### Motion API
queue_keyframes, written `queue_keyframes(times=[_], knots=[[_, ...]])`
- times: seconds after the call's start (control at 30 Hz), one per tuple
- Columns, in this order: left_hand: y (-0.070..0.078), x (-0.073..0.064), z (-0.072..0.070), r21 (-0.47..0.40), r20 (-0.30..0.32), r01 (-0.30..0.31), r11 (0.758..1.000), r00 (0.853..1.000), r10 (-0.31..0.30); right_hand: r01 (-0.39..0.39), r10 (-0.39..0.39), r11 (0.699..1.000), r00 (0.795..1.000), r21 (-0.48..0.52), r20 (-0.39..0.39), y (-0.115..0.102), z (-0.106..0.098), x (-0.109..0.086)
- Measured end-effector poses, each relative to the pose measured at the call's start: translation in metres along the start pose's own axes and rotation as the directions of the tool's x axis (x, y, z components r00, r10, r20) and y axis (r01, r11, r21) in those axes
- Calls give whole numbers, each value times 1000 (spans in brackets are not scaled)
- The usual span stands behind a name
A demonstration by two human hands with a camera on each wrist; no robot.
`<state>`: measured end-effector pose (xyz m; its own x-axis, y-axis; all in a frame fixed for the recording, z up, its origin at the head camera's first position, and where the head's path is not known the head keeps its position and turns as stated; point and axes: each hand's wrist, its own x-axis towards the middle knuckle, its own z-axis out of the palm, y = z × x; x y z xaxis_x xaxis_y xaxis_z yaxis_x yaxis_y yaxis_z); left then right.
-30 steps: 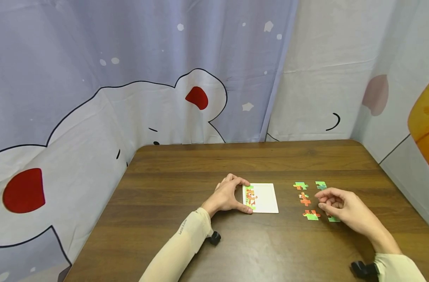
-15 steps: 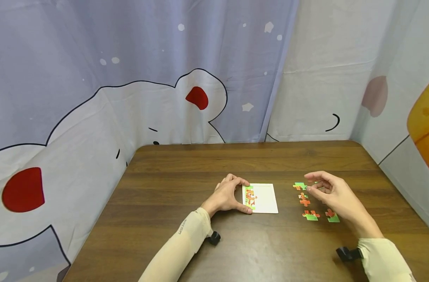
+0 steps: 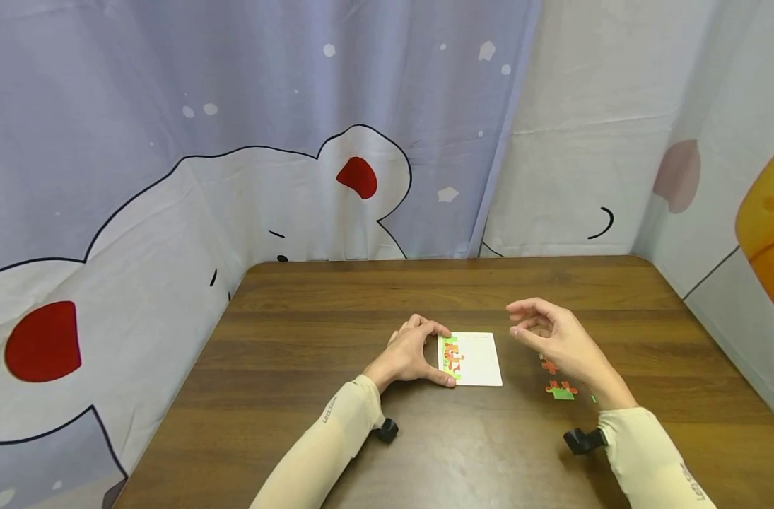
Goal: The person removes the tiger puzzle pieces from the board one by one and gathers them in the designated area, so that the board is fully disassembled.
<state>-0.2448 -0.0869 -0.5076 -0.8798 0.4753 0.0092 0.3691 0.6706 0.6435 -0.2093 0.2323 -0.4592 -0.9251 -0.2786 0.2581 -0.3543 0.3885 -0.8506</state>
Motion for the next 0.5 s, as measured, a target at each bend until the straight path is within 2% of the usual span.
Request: queue_keyframes(times=[0.27, 0.5], knots=[[0, 0, 0, 1, 0, -4, 1000, 1000, 4, -18, 15, 998, 999, 54, 51, 0, 29, 15], [1, 1, 0, 10, 1, -1, 1000, 1000, 1, -51, 44, 996, 995, 77, 88, 3, 53, 21]])
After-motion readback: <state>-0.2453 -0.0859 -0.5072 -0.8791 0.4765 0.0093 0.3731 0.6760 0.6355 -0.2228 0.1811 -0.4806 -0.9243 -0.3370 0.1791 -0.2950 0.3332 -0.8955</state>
